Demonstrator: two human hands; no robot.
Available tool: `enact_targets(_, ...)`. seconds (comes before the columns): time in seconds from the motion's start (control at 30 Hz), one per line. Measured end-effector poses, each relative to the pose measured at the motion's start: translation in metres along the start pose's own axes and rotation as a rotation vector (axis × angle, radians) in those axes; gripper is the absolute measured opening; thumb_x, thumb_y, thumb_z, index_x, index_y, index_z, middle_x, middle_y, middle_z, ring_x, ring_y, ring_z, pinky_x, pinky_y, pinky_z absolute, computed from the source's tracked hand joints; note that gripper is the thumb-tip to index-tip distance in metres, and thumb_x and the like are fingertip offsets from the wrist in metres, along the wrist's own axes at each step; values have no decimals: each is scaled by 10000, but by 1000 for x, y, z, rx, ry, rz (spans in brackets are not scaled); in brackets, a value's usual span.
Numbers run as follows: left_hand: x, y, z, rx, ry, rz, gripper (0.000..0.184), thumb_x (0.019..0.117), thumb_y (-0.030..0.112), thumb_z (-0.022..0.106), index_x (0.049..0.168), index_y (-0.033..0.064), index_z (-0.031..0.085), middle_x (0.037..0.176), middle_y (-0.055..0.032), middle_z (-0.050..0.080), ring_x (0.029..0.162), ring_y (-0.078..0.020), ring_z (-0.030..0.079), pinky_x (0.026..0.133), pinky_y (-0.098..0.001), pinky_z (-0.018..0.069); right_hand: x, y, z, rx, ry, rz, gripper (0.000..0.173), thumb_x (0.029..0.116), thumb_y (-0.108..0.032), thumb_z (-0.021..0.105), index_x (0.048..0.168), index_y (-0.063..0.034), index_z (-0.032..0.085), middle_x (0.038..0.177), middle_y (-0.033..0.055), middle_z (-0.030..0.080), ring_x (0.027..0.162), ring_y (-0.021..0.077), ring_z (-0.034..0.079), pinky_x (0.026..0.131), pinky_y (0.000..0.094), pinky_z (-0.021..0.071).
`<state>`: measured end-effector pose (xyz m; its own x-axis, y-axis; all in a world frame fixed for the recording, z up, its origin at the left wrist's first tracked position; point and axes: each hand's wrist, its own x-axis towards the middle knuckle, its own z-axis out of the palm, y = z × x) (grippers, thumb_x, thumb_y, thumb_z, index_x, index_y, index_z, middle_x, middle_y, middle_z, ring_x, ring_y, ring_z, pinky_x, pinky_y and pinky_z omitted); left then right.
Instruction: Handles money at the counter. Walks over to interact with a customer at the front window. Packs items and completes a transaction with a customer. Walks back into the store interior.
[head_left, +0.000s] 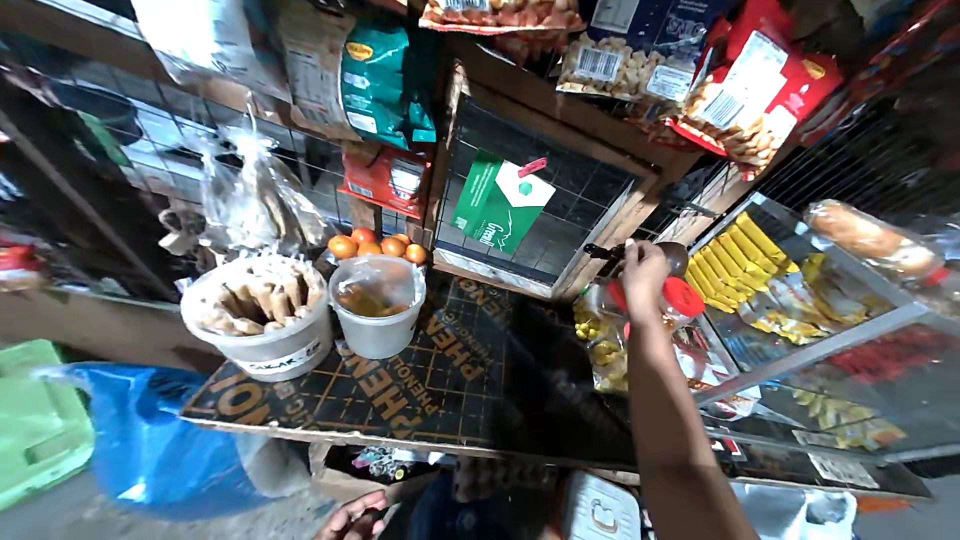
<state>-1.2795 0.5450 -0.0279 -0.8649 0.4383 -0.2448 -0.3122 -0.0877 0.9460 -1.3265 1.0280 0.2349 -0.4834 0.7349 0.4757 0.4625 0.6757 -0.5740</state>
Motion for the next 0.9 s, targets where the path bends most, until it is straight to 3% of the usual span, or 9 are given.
enact_targets(0.1, 1, 1, -1, -1, -6, -6, 309, 969, 22, 440, 1226, -31, 605, 1155, -28, 711, 942, -81, 707, 853, -288, 599, 33, 2, -6, -84, 72, -8, 345, 1077, -213, 506, 1206, 78, 639, 1177, 276, 672, 1090, 394, 683, 996, 535, 527)
enact_targets(0.27, 2, 0, -5, 21, -9, -20, 301, 971, 26, 443, 1216, -49, 602, 1139, -40, 706, 929, -81, 708, 848, -288, 599, 42, -7, -7, -174, 41, 51, 377, 1076, -234, 501, 1258, 72, 624, 1218, 301, 663, 1176, 433, 644, 1053, 572, 466)
enact_targets(0.5, 0, -7, -19, -12, 35, -52, 296, 969, 30, 444, 1206, -13, 615, 1134, -18, 715, 916, -80, 711, 842, -283, 601, 40, -8, -2, -72, 84, 56, 351, 1081, -227, 494, 1259, 45, 628, 1148, 233, 703, 1055, 342, 705, 990, 507, 525)
enact_targets(0.57, 0, -7, -20, -11, 41, -55, 302, 966, 35, 440, 1209, -10, 615, 1129, -14, 715, 918, -75, 706, 841, -276, 597, 40, -8, 3, -107, 45, 72, 349, 1074, -227, 507, 1249, 47, 635, 1148, 243, 700, 1078, 360, 694, 1002, 524, 512)
enact_targets(0.67, 0, -3, -19, 6, 51, -26, 301, 960, 27, 456, 1202, -15, 630, 1136, -20, 711, 933, -77, 702, 847, -272, 595, 39, -5, 2, -219, -56, 102, 418, 1037, -279, 588, 1287, 54, 626, 1241, 308, 654, 1199, 471, 617, 1048, 627, 445)
enact_targets(0.73, -6, 3, -18, 37, 81, -21, 289, 957, 28, 481, 1188, -13, 651, 1137, -28, 711, 941, -76, 696, 862, -266, 590, 27, 1, -3, -181, -49, 33, 543, 981, -363, 674, 1356, 18, 577, 1248, 283, 656, 1146, 448, 648, 1001, 635, 489)
enact_targets(0.77, -10, 5, -19, 62, 97, -33, 282, 963, 39, 491, 1186, -6, 659, 1134, -26, 705, 941, -67, 688, 867, -261, 586, 20, 4, -3, -129, -43, -52, 591, 972, -413, 682, 1378, -6, 549, 1245, 249, 655, 1086, 389, 684, 959, 589, 543)
enact_targets(0.83, -19, 2, -29, 98, 112, -84, 272, 991, 64, 504, 1208, 10, 658, 1153, -35, 692, 934, -65, 673, 864, -267, 572, -1, 3, 1, 24, -77, -247, 590, 1003, -410, 636, 1406, 8, 529, 1285, 215, 639, 1068, 260, 683, 946, 433, 566)
enact_targets(0.9, -29, -7, -38, 118, 132, -137, 287, 1001, 73, 503, 1240, 12, 649, 1202, -72, 678, 944, -85, 671, 862, -286, 564, -46, -20, 11, 230, -224, -371, 496, 1026, -294, 611, 1345, 78, 537, 1180, 178, 657, 889, 136, 672, 775, 300, 587)
